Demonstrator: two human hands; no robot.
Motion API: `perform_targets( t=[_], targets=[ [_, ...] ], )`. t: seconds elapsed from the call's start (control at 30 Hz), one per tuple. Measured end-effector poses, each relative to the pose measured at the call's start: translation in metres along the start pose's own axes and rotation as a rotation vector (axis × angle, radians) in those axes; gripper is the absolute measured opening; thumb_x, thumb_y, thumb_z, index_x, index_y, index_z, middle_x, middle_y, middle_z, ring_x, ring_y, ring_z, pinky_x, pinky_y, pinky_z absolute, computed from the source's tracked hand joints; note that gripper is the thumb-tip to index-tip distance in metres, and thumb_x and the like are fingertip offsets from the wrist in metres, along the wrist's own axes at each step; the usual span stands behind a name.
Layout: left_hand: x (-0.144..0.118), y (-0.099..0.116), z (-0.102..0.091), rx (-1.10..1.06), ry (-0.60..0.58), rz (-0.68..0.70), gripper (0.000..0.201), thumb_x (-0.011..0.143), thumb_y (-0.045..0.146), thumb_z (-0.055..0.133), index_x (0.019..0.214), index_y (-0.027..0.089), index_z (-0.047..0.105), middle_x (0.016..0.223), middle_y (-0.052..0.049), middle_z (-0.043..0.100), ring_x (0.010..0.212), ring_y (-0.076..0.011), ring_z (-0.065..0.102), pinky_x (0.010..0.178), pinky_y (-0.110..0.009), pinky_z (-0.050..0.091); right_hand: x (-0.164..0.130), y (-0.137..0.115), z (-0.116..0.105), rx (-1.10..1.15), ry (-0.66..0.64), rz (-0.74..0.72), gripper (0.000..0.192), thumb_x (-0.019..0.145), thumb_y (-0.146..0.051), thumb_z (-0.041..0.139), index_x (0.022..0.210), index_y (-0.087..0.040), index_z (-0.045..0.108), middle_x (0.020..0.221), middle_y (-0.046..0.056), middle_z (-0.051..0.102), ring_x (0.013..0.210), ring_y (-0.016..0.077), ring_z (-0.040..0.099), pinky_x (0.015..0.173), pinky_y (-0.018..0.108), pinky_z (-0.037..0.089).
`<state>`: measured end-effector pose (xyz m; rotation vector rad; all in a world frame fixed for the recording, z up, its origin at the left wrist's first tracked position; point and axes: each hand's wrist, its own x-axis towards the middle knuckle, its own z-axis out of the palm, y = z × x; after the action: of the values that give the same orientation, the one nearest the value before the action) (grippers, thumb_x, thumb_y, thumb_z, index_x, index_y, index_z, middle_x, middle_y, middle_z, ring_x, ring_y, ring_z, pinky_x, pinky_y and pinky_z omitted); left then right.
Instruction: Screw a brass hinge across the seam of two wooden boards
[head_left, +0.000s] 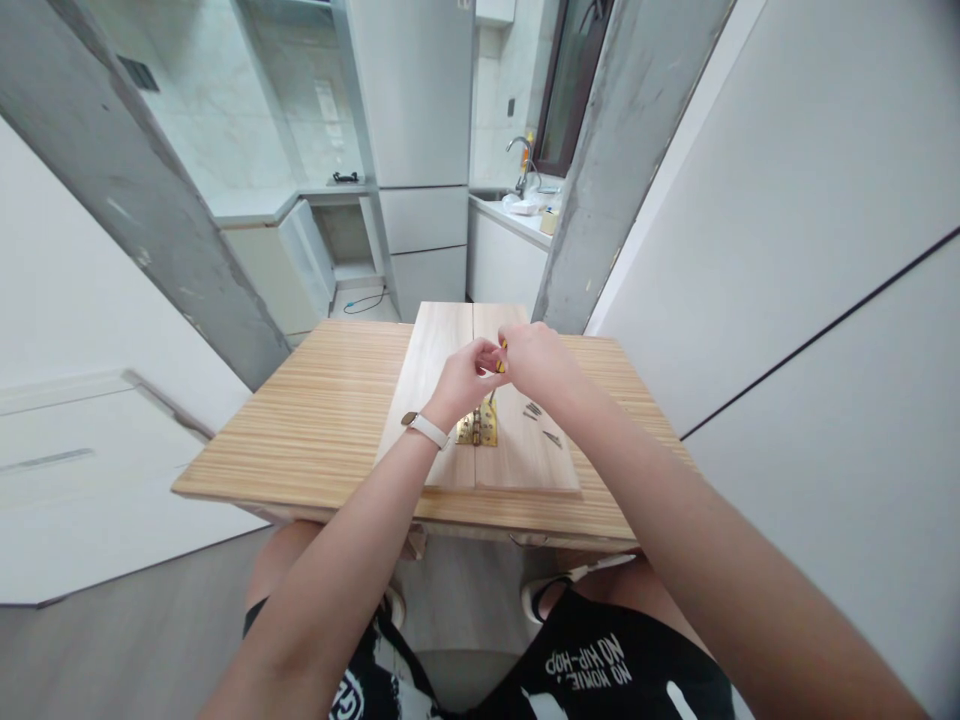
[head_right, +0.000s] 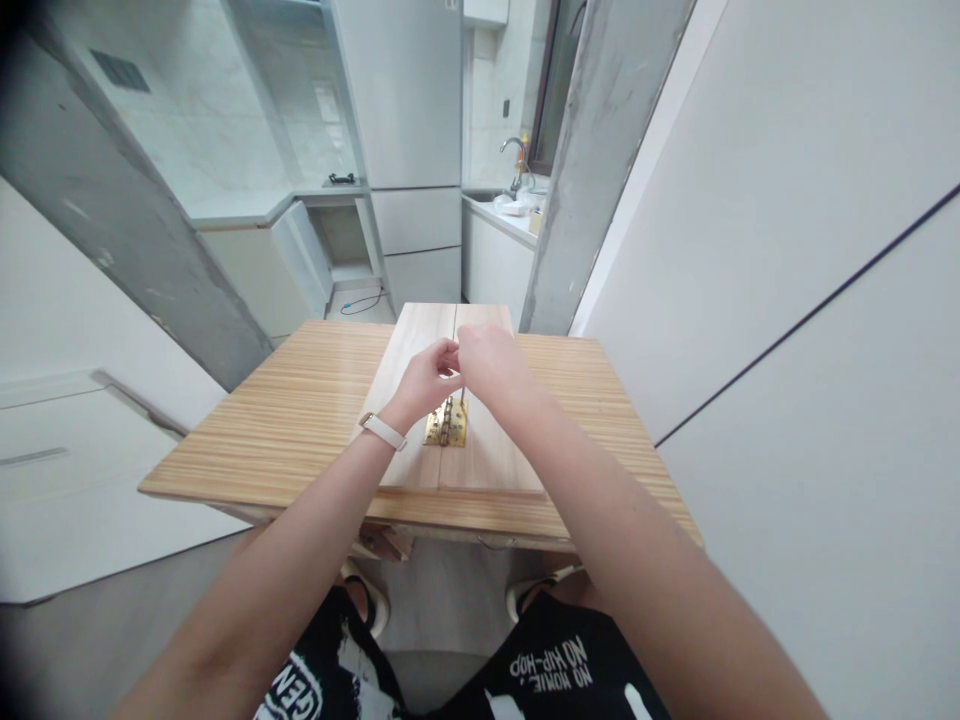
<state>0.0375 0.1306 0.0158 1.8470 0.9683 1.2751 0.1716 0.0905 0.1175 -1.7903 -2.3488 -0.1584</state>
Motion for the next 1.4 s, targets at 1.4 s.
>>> perform_targets(
  t=[1.4],
  targets=[
    [0.003, 0.000, -0.014, -0.027, -0.147, 0.035, 0.033, 0.082, 0.015, 0.074, 0.114, 0.019, 0.065, 0.108, -0.008, 0.075, 0.098, -0.0194, 0.072, 0.077, -0.028, 0.054, 0.003, 0.008, 0.001, 0.040, -0.032, -0.146, 0.014, 0.097, -0.018, 0.060, 0.105, -0.019, 0.072, 0.102, 0.011, 0.076, 0.092, 0.0230, 0.070, 0.074, 0.030, 0.044]
  ],
)
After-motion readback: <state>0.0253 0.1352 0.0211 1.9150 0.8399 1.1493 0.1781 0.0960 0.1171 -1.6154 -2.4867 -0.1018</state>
